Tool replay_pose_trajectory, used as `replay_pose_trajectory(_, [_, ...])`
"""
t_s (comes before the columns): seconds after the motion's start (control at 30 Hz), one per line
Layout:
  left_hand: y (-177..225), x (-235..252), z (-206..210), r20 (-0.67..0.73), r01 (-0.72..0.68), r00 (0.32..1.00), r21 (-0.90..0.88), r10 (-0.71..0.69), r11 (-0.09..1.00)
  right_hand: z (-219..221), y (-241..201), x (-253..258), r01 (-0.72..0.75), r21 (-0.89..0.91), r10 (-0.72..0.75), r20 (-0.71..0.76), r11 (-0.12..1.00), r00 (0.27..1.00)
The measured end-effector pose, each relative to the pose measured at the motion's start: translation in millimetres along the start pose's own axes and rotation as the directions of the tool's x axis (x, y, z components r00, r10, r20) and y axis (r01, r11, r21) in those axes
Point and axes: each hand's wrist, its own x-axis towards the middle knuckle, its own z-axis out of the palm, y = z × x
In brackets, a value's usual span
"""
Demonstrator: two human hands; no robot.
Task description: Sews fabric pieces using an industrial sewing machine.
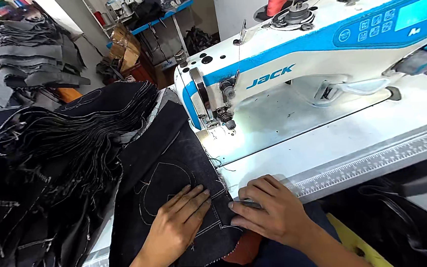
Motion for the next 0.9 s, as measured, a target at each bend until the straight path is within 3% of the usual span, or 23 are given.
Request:
replay_pose_trajectory(0.13, [-1.7, 2.6, -2.7, 0.024, 0.003, 1.0, -0.04, -0.002, 0.999, -3.7, -0.6, 4.7, -0.016, 0.02, 0.013, 0.121, 1.0, 0.993])
replay_pose_trajectory(0.23, [-7.5, 14.9, -7.8, 0.079, 0.15, 0.987, -0.187, -0.137, 0.971, -4.4, -0.5, 7.7, -0.036, 0.03, 0.03, 0.206, 0.999, 0.978])
replay_pose_trajectory(0.27, [-11.6, 22.0, -7.7, 0.094, 0.229, 0.972, -0.202, -0.214, 0.952, -4.6, 0.5, 9.0, -0.033, 0.029, 0.026, 0.218, 0.999, 0.976])
replay_pose_trajectory(0.37, [-23.0, 40.4, -0.6, 0.231, 0.461, 0.864, -0.01, -0.447, 0.887, -8.8, 1.0, 14.9, -0.023, 0.009, 0.02, 0.283, 1.0, 0.959])
replay_pose_trajectory(0.43, [-25.1, 47.2, 10.3, 0.292, 0.554, 0.799, -0.015, -0.526, 0.832, -17.8, -0.4, 17.9, -0.055, 0.009, 0.049, 0.348, 0.998, 0.936])
replay_pose_trajectory(0.53, [-25.6, 62.1, 26.2, 0.268, 0.617, 0.764, -0.036, -0.587, 0.786, -31.2, 1.7, 18.1, -0.128, -0.014, 0.123, 0.4, 0.992, 0.908])
replay_pose_trajectory(0.6, [-33.1, 72.6, 36.4, 0.239, 0.623, 0.763, -0.021, -0.601, 0.782, -34.0, 3.3, 17.8, -0.172, -0.042, 0.174, 0.404, 0.984, 0.898])
replay_pose_trajectory(0.77, [-53.5, 86.2, 40.8, 0.314, 0.594, 0.758, 0.03, -0.572, 0.804, -27.7, -4.4, 25.7, -0.224, -0.122, 0.255, 0.41, 0.967, 0.876])
replay_pose_trajectory(0.9, [-59.8, 87.8, 36.6, 0.315, 0.512, 0.796, 0.105, -0.516, 0.853, -20.1, -7.1, 28.4, -0.221, -0.132, 0.255, 0.389, 0.966, 0.885])
